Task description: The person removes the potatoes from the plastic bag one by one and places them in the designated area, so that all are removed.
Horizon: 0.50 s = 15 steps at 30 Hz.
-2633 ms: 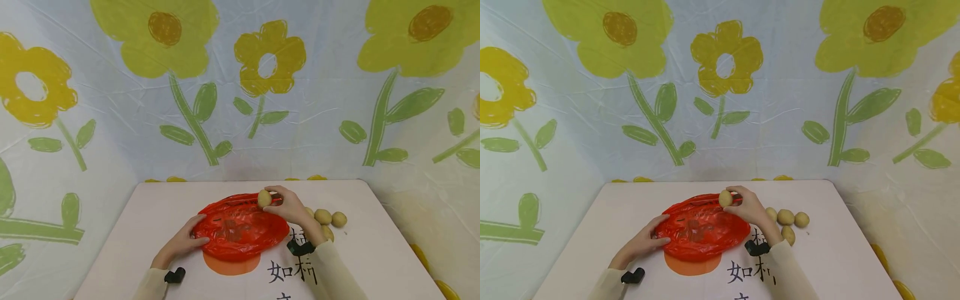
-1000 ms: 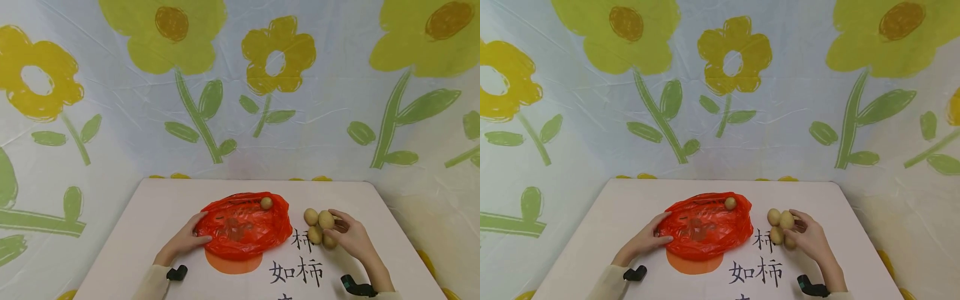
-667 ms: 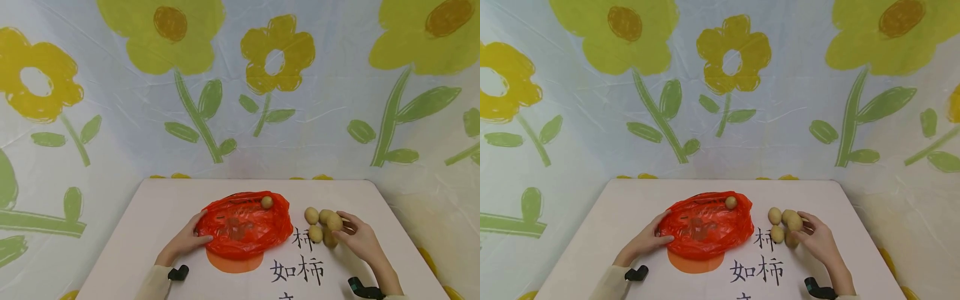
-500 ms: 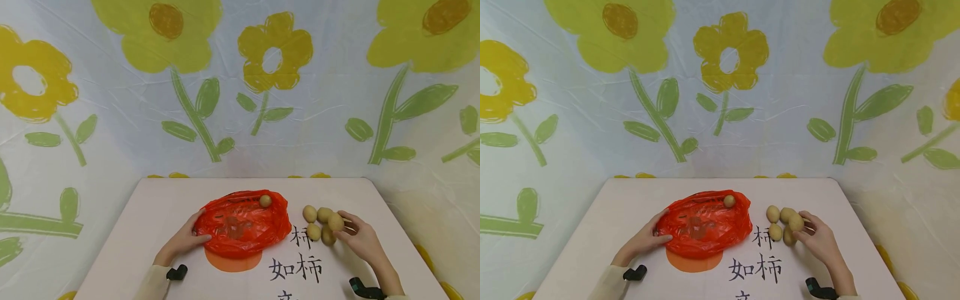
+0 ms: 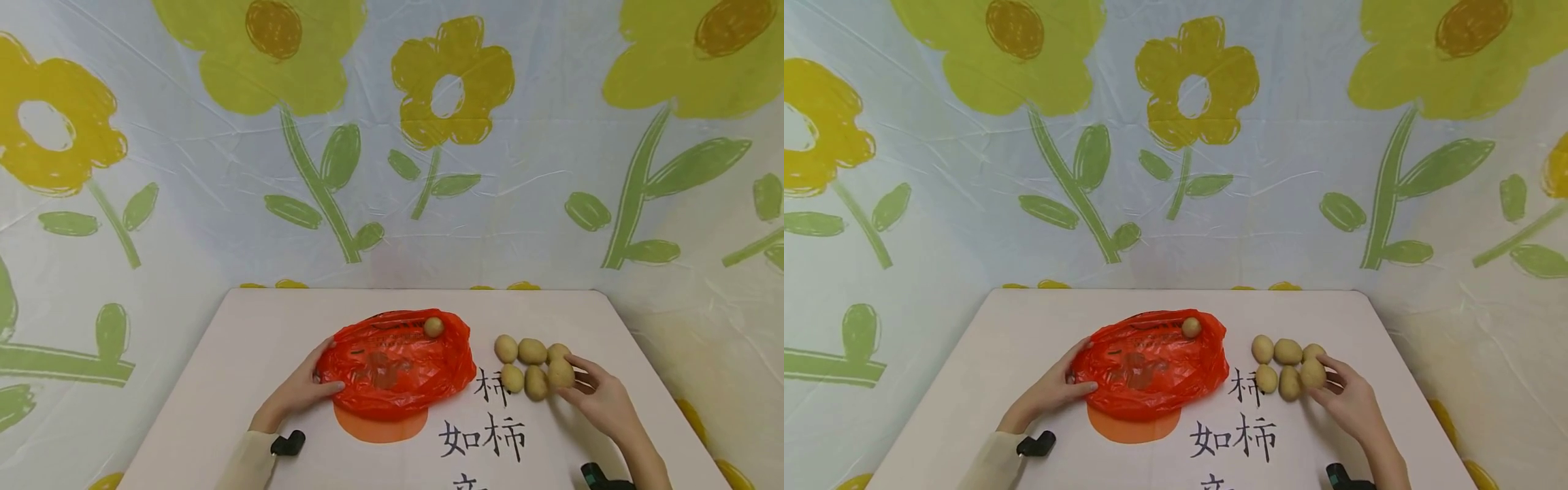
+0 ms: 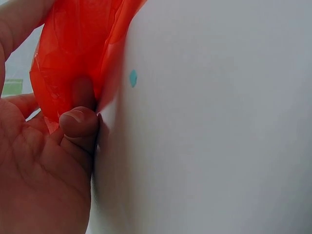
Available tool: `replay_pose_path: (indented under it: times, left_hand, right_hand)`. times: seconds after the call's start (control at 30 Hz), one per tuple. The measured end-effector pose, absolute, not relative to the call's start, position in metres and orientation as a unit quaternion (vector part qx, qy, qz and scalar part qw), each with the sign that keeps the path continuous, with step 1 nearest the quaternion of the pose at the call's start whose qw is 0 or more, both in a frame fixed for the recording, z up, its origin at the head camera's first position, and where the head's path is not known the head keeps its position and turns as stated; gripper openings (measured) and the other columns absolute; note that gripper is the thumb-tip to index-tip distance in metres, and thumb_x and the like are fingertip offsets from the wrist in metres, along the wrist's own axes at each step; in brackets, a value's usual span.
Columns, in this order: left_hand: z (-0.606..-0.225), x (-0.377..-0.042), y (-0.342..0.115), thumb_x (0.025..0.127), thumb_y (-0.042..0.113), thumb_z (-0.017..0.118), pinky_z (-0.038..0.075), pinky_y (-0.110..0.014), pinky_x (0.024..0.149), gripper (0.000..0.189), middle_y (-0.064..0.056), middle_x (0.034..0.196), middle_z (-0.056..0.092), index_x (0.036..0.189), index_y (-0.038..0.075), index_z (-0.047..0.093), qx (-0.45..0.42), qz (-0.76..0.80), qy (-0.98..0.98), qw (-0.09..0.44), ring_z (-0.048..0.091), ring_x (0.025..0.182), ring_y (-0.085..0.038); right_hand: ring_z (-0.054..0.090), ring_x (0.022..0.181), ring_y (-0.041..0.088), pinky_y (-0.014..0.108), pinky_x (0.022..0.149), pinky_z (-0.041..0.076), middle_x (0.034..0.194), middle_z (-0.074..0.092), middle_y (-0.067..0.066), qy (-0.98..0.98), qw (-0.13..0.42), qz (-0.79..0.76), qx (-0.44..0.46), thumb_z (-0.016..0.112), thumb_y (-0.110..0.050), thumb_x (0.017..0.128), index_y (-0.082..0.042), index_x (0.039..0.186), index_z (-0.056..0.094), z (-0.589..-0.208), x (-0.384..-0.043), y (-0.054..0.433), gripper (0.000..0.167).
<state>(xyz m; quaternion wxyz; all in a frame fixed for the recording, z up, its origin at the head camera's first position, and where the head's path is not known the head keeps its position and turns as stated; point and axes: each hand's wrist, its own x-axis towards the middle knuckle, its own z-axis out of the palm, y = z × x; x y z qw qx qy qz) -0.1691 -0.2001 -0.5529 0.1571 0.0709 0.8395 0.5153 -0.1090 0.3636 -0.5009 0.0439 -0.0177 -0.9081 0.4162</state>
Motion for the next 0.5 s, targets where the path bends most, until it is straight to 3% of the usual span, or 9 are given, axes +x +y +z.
replay_pose_path:
  times: [0.5]
  left_hand:
    - [-0.5536, -0.1703, -0.2003, 0.086, 0.037, 0.084, 0.032, -0.059, 0.122, 0.104, -0.006, 0.169, 0.028, 0.166, 0.023, 0.019, 0.085, 0.511, 0.841, 0.156, 0.025, 0.156, -0.035]
  right_hand:
    - [0.057, 0.087, -0.016, 0.01, 0.073, 0.053, 0.131, 0.06, 0.039, -0.913, 0.017, 0.407, -0.031, 0.088, -0.006, 0.076, 0.009, 0.138, 0.056, -0.5116, -0.1051, 0.3715, 0.071]
